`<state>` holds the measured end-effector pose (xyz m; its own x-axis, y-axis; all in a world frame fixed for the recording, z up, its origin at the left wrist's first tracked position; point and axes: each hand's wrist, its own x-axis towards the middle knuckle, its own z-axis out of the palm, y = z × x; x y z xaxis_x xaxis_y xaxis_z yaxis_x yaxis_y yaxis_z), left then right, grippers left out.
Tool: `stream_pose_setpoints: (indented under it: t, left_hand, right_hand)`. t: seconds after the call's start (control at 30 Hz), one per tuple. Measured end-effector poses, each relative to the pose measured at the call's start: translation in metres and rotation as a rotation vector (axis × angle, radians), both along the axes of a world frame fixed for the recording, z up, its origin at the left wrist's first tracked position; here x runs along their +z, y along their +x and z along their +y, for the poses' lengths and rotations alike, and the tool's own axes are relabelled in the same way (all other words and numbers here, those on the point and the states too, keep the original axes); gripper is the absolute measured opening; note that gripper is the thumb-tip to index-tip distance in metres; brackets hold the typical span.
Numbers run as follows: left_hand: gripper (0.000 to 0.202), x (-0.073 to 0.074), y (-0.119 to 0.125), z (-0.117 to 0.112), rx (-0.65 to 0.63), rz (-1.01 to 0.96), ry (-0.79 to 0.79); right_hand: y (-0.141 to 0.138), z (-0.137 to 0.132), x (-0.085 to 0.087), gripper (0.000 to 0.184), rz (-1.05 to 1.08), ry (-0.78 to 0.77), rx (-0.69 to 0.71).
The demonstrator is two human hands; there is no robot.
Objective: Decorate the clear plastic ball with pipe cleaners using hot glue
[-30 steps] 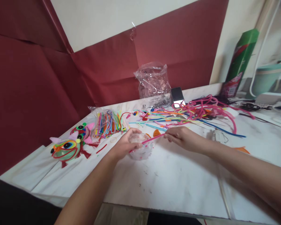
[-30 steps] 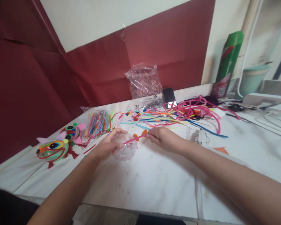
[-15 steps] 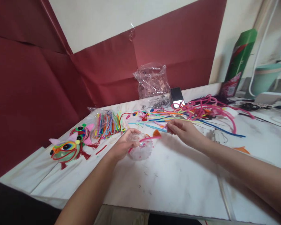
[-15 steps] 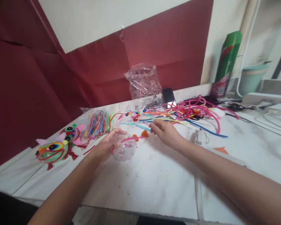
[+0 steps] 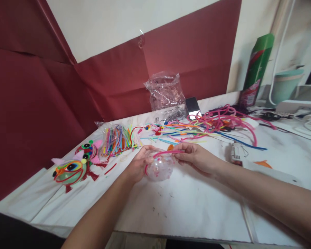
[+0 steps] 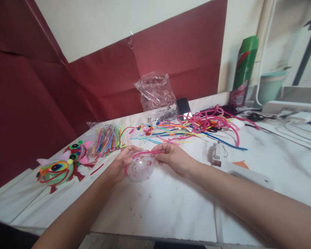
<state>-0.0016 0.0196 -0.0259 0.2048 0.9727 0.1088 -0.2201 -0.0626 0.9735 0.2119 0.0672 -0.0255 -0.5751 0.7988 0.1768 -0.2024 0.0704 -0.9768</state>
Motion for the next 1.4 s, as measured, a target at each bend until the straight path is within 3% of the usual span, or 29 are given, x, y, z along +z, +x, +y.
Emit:
stream_pose_setpoints:
  t: [0.33, 0.67, 0.87, 1.03, 1.13, 1.27, 1.4]
  left_hand:
    - [0.041, -0.001, -0.002, 0.002, 0.015, -0.020, 0.011]
    - [0.041, -0.009, -0.004, 0.005, 0.006, 0.011, -0.006]
    - [0.043, -0.009, -0.003, 0.004, 0.026, 0.018, -0.001]
    - [0.041, -0.009, -0.007, 0.005, 0.055, -0.010, 0.000]
    - [0.041, -0.009, -0.006, 0.006, 0.050, -0.020, -0.012]
    - [0.042, -0.008, -0.001, 0.003, 0.086, 0.027, 0.024]
    - [0.046, -0.005, 0.007, -0.005, 0.099, 0.222, 0.092]
  right_hand:
    - [0.002, 0.010, -0.005, 0.036, -0.032, 0.054, -0.138]
    - [0.008, 0.024, -0.007, 0.014, -0.273, 0.234, -0.337]
    - [0.012, 0.024, -0.001, 0.023, -0.318, 0.235, -0.355]
    - [0.028, 0.044, 0.006, 0.036, -0.296, 0.256, -0.423]
    - [0.034, 0.053, 0.007, 0.034, -0.336, 0.331, -0.469]
    - [0.026, 0.040, 0.006, 0.009, -0.347, 0.541, -0.539]
    - [0.011, 0.005, 0.008, 0.011, -0.334, 0.723, -0.353]
